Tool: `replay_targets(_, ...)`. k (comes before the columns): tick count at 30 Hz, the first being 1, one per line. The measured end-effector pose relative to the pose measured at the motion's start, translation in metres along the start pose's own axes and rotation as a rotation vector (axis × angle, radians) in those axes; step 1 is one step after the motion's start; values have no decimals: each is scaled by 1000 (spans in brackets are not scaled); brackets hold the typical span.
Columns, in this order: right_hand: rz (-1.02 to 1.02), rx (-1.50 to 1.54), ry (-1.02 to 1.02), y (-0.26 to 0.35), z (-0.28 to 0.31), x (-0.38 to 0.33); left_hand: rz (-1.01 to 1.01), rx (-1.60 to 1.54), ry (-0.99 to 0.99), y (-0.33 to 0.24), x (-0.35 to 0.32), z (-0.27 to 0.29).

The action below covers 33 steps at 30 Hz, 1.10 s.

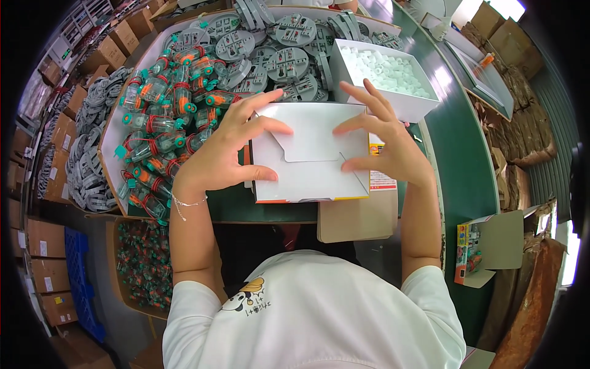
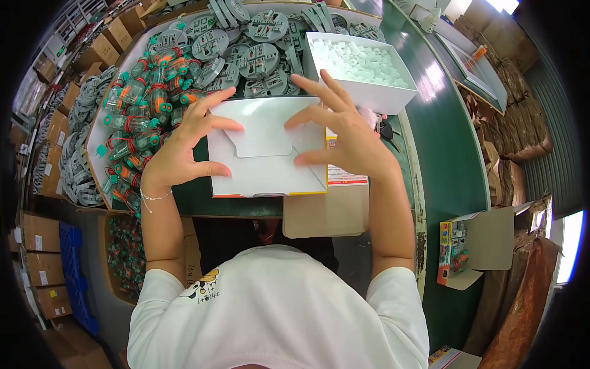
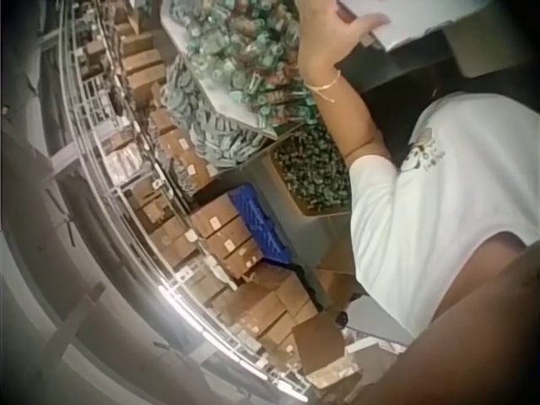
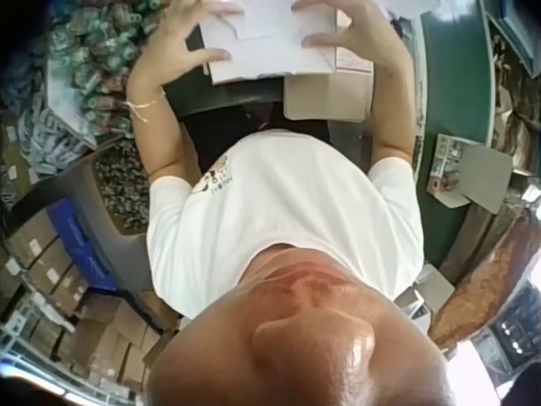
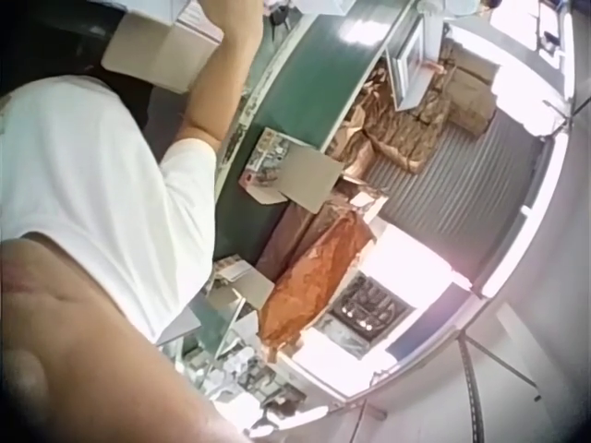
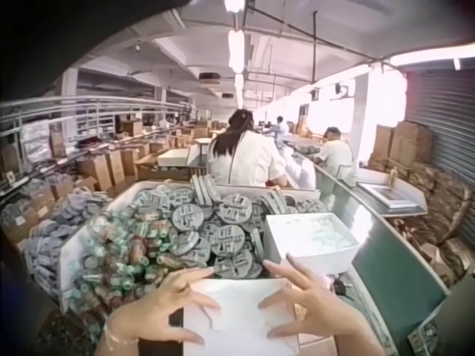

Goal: Assemble cardboard boxes and pack mechanical components into them on an assembly line.

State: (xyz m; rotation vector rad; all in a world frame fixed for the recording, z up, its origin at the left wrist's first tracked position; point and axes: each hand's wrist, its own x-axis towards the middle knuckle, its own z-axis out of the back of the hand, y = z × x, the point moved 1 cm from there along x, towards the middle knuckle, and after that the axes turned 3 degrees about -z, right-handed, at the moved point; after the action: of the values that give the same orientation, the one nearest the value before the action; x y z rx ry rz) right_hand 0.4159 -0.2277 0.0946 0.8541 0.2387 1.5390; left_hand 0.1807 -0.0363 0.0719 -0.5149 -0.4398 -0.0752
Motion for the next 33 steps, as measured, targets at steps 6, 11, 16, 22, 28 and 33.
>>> replay_targets(6, 53, -341, -174, 7, -29, 11, 11, 129, 33, -17, 8, -3)
replay_targets(11, -12, -371, -195, 14, -44, 13, 53, 272, 12, -39, 13, -13)
replay_targets(16, 45, -370, -220, 14, -41, 11, 72, 371, -12, -52, 18, -21)
replay_targets(22, -88, 417, -702, -7, -16, -21, 32, 316, -184, -49, 9, -7)
replay_targets(28, 80, 840, -668, 34, -40, -38, 49, -426, -830, -44, 17, -53)
replay_targets(33, 203, -168, -345, 51, -32, -30, 58, -318, -893, -38, -6, -78)
